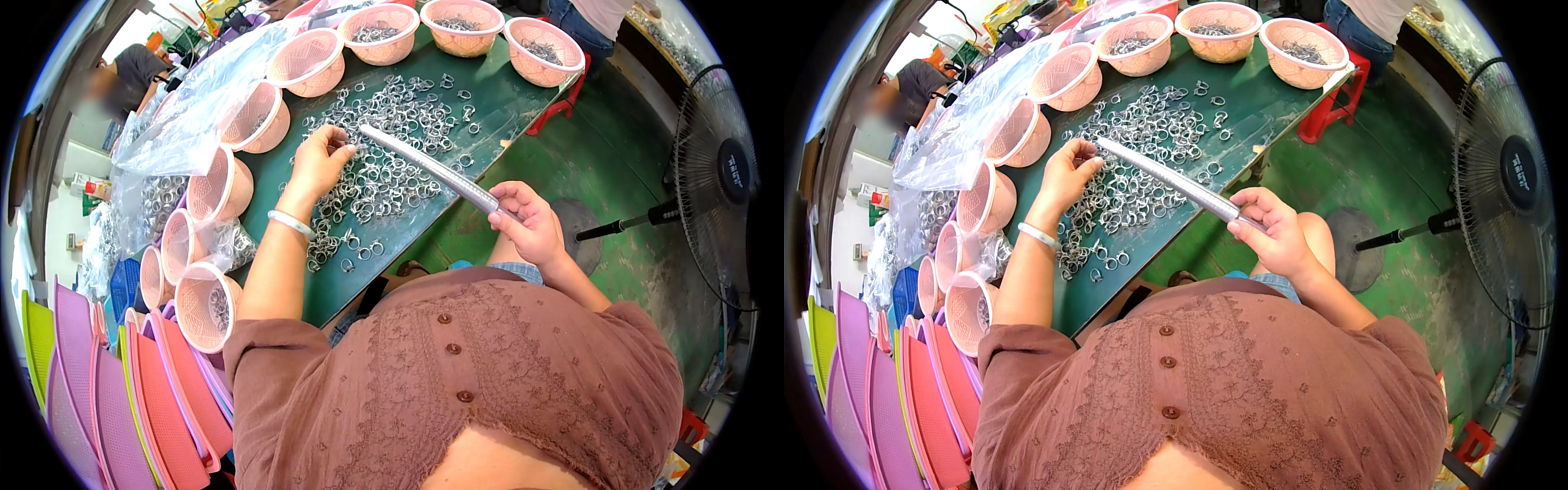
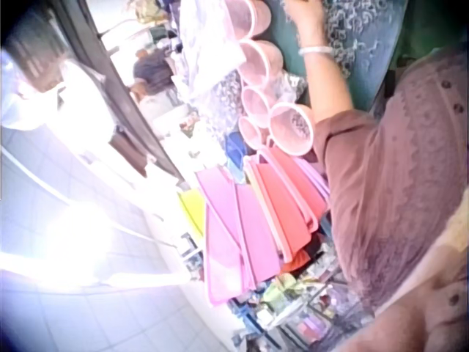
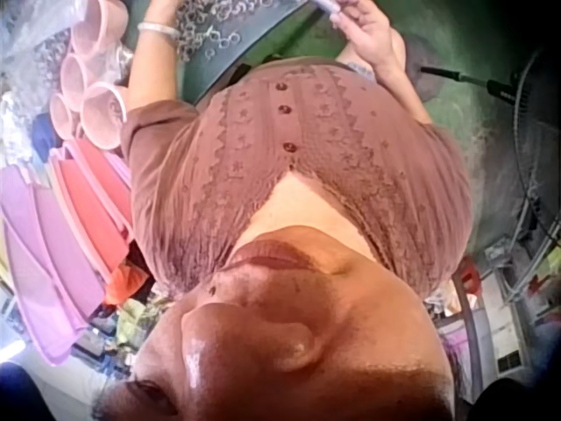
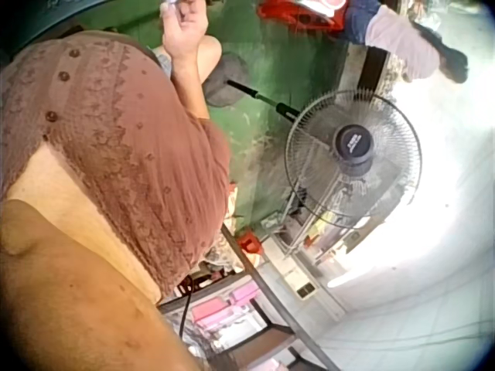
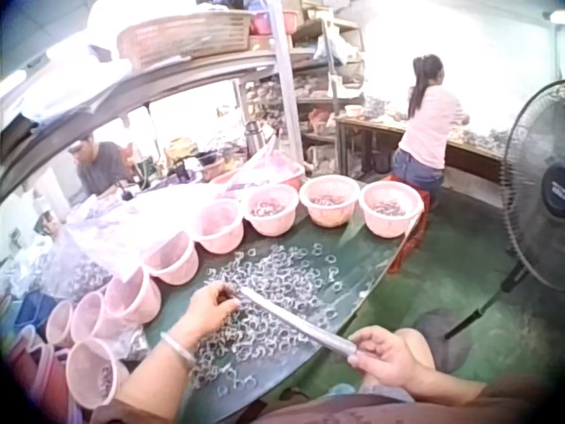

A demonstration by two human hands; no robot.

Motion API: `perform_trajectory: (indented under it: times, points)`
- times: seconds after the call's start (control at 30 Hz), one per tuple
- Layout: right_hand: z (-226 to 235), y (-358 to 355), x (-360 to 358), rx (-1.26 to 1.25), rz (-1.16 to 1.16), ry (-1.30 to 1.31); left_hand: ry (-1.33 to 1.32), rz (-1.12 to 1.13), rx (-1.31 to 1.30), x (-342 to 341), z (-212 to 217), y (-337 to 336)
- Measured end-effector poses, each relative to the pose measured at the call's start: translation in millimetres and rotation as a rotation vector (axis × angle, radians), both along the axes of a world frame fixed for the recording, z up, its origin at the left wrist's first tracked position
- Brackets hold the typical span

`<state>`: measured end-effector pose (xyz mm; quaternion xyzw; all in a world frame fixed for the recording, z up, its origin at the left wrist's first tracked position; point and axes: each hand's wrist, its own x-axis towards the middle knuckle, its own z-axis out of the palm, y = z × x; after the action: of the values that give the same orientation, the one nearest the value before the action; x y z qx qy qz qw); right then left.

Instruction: The person picks up metal rings from a pile and places them onto a graduated measuring rod to check their size before sorting them into different bins.

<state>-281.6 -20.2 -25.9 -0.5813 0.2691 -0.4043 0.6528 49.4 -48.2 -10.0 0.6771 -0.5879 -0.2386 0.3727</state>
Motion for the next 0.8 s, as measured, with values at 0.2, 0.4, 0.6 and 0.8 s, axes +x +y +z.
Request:
perform_trajectory:
  times: [0.2,0.4,0.6,0.8]
  points:
    - [-3.1,1.4,1.3,-0.014,0.010,-0.002,-0.454,-0.282,-0.010,-10.6,6.3,16.1]
    - [-1.1,2.6,2.0,-0.032,0.010,0.029,0.528,-0.065,0.156,2.1,3.3,14.1]
    - [3.5,6.0,7.1,-0.076,0.047,0.062,1.292,-0.148,0.057,4.5,10.8,30.1]
    - [0.4,5.7,15.7,-0.207,0.058,0.096,1.097,-0.175,-0.011,-13.6,12.1,45.9]
